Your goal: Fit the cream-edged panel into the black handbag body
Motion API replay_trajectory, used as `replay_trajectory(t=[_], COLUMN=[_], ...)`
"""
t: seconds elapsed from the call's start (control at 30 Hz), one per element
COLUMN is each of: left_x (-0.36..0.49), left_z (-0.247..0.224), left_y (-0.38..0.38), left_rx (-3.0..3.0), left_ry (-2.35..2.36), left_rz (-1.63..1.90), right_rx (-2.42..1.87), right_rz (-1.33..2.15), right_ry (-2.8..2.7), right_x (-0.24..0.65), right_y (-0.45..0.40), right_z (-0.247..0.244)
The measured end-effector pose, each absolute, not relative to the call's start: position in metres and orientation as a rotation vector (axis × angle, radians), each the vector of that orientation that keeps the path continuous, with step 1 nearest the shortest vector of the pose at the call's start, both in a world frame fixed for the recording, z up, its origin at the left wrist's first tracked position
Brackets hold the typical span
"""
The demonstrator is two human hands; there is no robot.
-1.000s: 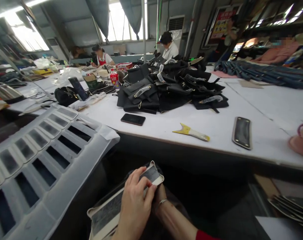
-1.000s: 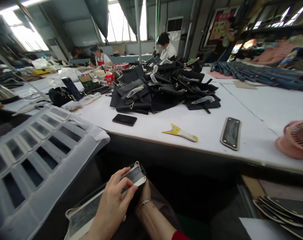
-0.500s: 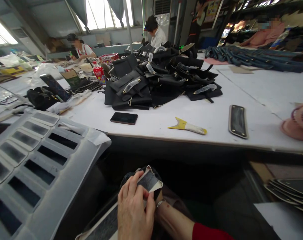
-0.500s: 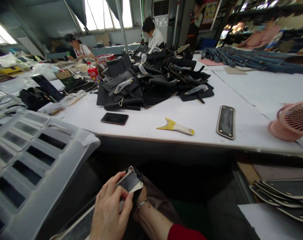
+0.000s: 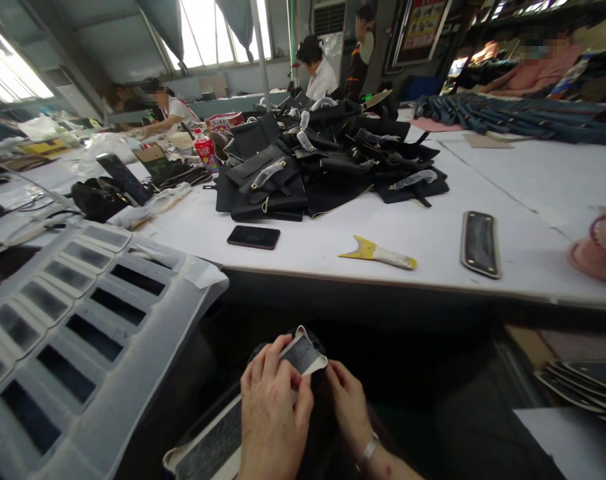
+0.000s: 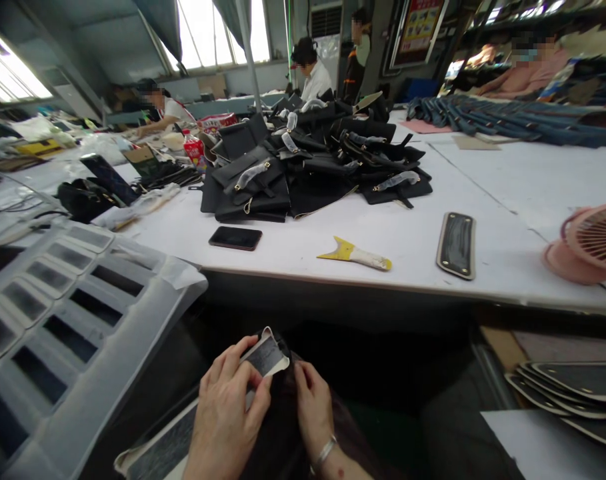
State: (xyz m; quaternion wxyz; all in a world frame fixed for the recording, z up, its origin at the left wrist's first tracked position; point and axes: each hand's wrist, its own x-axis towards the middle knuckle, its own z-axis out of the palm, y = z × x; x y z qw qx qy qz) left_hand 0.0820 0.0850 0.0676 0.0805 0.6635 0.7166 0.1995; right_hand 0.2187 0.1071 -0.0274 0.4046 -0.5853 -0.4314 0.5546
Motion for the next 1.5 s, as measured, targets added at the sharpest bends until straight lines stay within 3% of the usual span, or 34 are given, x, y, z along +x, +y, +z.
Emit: replay_trajectory(t=[0.07,0.23,0.47,0.83,1.5], left_x=[0.084,0.086,0.085,0.081,0.046], left_z=[0.071,0.076,0.075,0.069,0.071], left_y=[0.085,0.085,0.087,0.046,-0.005], left_rx=[1.972,1.98,2.022,2.041,1.814], left_ry=[2.156,2.155,2.158,2.225,2.368], left_rz=[0.604,0.617,0.619,0.915,0.889], right_rx=[-1.334,-0.836,-0.88,-0.791,-0.576], right_rz=[1.198,0.322,-0.082,-0.108,0.037], right_ry=[-1.392,-2.064,-2.311,-2.306,-2.285], right_x=[0.238,0.258,0.243,0.225,0.182], right_y=[0.098,0.089,0.091,0.08,0.044], right_z=[-0.015,0.023,0.026,0.027,0.028])
